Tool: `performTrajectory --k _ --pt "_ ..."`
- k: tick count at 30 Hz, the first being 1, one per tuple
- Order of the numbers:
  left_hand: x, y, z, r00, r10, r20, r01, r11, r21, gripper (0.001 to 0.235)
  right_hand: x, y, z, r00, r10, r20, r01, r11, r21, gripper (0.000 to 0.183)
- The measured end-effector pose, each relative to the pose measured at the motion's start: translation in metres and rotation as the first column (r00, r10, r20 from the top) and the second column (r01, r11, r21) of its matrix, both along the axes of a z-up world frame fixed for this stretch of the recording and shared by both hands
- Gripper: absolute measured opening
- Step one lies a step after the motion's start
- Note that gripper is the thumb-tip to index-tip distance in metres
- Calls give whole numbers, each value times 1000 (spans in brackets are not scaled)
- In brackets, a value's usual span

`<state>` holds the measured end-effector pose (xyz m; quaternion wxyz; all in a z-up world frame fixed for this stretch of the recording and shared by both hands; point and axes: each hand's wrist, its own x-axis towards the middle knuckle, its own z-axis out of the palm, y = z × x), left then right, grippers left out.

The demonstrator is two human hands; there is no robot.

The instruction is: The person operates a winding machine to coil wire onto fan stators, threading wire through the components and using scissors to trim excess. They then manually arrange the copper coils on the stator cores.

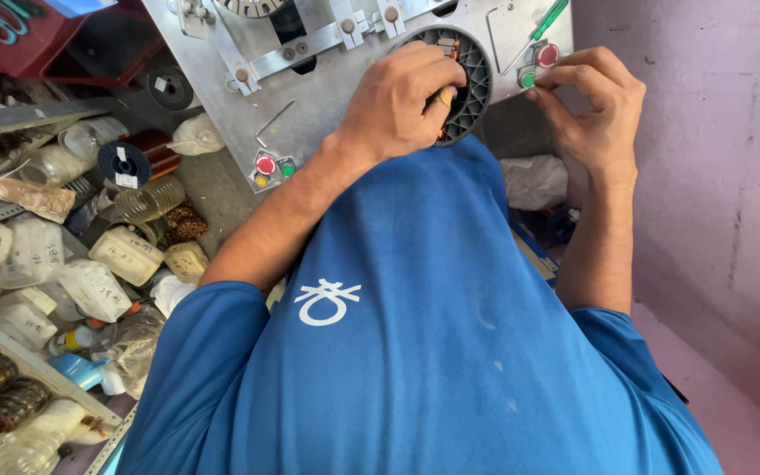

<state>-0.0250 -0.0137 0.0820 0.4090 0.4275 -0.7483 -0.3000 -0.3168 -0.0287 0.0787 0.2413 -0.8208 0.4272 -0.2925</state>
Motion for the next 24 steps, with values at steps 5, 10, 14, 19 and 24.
performTrajectory --k 5,10,14,19,24 --pt "2 -1 -2 995 -69 71 74 994 -78 7 5 -8 -7 1000 -23 20 22 1000 17 17" --pt "2 -2 -5 993 -66 102 77 991 -110 17 3 -11 -5 999 2 34 -3 1000 30 16" --pt "-7 -3 -12 992 22 121 -6 991 -130 14 3 -14 2 1000 3 1 -3 999 39 18" --pt "-16 -1 -21 993 82 79 -67 981 -181 17 15 -10 14 999 -50 -10 50 997 50 19" --pt "-19 6 -24 993 113 25 -104 966 -236 21 58 33 5 958 -284 -28 267 925 -272 25"
